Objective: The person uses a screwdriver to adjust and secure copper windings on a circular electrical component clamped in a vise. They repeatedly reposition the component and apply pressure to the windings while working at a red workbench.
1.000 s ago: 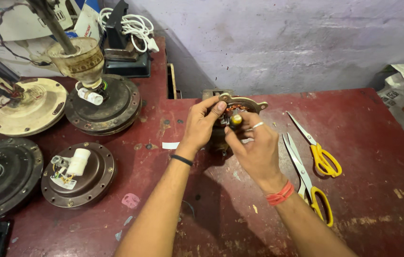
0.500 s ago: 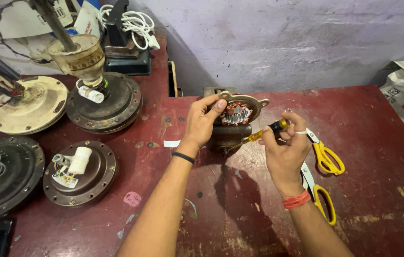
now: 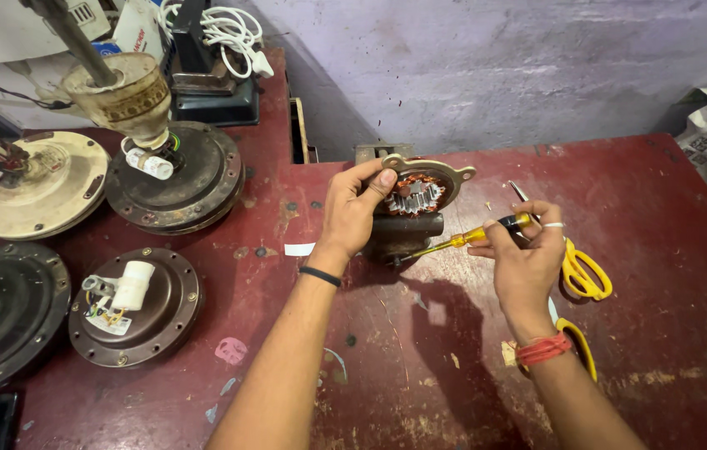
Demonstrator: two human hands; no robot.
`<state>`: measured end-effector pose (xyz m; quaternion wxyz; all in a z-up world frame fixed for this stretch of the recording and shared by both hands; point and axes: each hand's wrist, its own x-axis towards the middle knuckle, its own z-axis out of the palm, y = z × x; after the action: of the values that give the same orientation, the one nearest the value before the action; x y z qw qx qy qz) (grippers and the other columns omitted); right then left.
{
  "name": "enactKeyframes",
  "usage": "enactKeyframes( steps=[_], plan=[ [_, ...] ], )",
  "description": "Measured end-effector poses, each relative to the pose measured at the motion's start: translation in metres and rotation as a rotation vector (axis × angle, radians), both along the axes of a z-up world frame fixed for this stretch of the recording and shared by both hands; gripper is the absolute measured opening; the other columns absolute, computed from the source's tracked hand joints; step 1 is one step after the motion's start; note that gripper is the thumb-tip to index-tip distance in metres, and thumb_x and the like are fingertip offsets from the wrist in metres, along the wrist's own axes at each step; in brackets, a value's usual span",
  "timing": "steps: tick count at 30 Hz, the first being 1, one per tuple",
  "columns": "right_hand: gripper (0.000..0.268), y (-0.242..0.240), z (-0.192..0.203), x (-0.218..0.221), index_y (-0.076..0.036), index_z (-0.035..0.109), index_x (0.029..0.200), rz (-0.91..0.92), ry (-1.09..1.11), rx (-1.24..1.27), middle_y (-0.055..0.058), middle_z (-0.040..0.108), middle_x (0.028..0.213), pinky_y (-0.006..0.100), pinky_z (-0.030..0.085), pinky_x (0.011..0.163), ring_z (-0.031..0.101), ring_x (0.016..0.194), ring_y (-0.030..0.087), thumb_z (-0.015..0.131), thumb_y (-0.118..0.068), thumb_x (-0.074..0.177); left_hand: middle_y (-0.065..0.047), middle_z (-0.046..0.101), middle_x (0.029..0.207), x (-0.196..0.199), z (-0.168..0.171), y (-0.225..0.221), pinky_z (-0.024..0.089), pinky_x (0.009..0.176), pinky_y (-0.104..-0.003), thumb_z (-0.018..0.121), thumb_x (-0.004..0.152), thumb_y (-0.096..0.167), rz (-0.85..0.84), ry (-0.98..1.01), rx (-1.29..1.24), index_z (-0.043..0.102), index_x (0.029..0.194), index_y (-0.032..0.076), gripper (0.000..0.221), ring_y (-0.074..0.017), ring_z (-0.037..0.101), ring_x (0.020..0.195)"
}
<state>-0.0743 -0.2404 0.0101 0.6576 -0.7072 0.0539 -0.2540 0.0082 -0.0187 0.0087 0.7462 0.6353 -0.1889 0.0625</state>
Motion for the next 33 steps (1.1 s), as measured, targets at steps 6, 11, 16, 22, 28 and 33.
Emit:
enactKeyframes(
  steps=[6,11,16,22,28,33],
  plan=[
    [0.023,-0.015,-0.005,0.011,0.002,0.045,0.104,-0.033,0.145,0.098,0.013,0.059,0.087,0.037,0.063,0.053,0.069,0.062,0.026,0.063,0.009,0.091,-0.007,0.079,0.099,0.000,0.003,-0.001,0.055,0.086,-0.027,0.066,0.100,0.030,0.029,-0.017,0.031,0.073,0.121,-0.002,0.039,-0.0105,0.069,0.092],
    [0.017,-0.017,-0.010,0.016,0.003,0.046,0.102,0.003,0.236,0.011,0.015,0.061,0.085,0.038,0.065,0.055,0.071,0.063,0.026,0.062,0.002,0.096,-0.007,0.078,0.095,-0.002,0.006,0.002,0.056,0.081,-0.028,0.065,0.100,0.032,-0.019,0.051,0.001,0.074,0.121,-0.001,0.040,-0.0102,0.068,0.088],
    [0.019,-0.028,-0.013,0.017,0.002,0.044,0.106,-0.004,0.410,0.079,0.018,0.063,0.083,0.037,0.059,0.049,0.069,0.058,0.026,0.060,-0.004,0.098,-0.006,0.079,0.097,-0.003,0.008,0.001,0.056,0.082,-0.027,0.065,0.101,0.032,0.013,0.016,0.034,0.074,0.121,0.000,0.039,-0.0096,0.068,0.090],
    [0.021,-0.031,-0.017,0.019,0.001,0.044,0.108,-0.020,0.520,0.104,0.018,0.062,0.081,0.036,0.051,0.042,0.065,0.054,0.026,0.060,-0.007,0.098,-0.006,0.078,0.098,-0.006,0.017,0.003,0.056,0.083,-0.027,0.064,0.102,0.032,-0.030,0.027,0.031,0.075,0.121,0.001,0.037,-0.0100,0.068,0.092],
    [0.017,-0.040,-0.029,0.021,-0.001,0.046,0.105,-0.050,0.658,0.086,0.018,0.063,0.079,0.037,0.045,0.043,0.061,0.051,0.024,0.060,-0.009,0.099,-0.006,0.079,0.102,-0.007,0.018,0.002,0.056,0.087,-0.028,0.064,0.101,0.031,-0.019,0.044,0.023,0.075,0.121,0.002,0.036,-0.0105,0.067,0.095],
    [0.016,-0.053,-0.049,0.027,-0.005,0.047,0.105,-0.014,0.794,0.131,0.015,0.064,0.077,0.035,0.040,0.045,0.055,0.051,0.021,0.059,-0.013,0.099,-0.006,0.079,0.104,-0.004,0.007,0.002,0.055,0.089,-0.029,0.064,0.101,0.035,0.016,0.000,0.049,0.074,0.121,0.002,0.040,-0.0116,0.068,0.097]
  ],
)
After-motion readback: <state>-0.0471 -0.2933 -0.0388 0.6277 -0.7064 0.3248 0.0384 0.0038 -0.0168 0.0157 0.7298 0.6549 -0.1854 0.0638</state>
